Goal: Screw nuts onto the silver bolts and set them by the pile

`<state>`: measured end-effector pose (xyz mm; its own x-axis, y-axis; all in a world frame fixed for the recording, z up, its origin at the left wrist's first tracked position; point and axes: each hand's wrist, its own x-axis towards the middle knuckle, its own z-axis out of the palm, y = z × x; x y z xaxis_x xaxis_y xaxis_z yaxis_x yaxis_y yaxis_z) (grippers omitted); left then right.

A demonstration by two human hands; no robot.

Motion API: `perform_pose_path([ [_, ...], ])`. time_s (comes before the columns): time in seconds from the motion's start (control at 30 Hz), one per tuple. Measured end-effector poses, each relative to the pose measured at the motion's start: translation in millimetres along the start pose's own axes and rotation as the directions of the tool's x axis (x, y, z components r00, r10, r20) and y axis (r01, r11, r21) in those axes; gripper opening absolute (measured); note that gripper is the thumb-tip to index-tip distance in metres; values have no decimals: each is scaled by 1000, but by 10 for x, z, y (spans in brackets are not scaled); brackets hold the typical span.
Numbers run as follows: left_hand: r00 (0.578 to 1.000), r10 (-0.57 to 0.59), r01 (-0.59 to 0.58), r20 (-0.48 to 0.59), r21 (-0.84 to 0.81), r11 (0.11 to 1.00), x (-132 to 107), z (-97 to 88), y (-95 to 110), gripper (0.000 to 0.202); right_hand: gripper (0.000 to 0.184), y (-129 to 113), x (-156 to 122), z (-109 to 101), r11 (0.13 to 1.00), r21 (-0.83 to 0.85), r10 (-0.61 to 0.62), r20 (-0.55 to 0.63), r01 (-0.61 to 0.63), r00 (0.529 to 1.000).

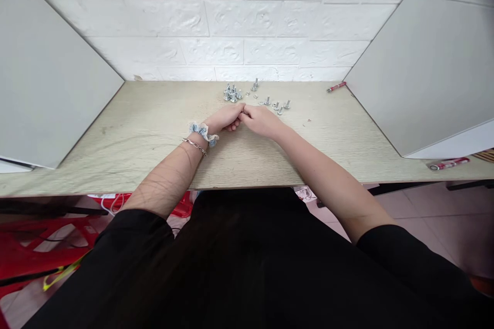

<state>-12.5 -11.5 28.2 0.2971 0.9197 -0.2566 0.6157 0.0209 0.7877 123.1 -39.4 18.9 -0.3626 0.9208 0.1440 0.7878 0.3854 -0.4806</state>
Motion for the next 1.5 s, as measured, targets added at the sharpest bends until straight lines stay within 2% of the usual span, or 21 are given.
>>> perform_pose_path([
  [0.2,999,36,-39,-24,-136,990,-3,18,19,48,34,6,27,-7,999,20,51,-68,-50,996],
  [0.4,994,107,-104,1,-222,970,24,23,-13,49,34,9,30,-11,997,42,77,-130,-72,989],
  [0.53,990,142,-135,5,-274,952,67,30,-62,50,34,16,31,2,996,66,76,-145,-67,986],
  [0.7,988,155,-143,15,-316,938,65,34,-81,48,31,48,41,30,996,90,20,-139,-8,990],
  [0.9,983,182,-171,3,-317,933,64,50,-84,47,29,53,42,35,995,98,0,-125,12,992],
  [1.17,989,148,-144,-5,-285,948,61,60,-69,44,28,45,26,33,995,96,14,-70,-7,997],
  [1.4,993,108,-112,-35,-133,985,30,53,-38,45,29,41,-10,23,995,90,33,-34,-30,999],
  [1.5,995,100,-103,-26,-154,983,27,56,-32,45,30,36,-18,18,996,86,32,-31,-29,999],
])
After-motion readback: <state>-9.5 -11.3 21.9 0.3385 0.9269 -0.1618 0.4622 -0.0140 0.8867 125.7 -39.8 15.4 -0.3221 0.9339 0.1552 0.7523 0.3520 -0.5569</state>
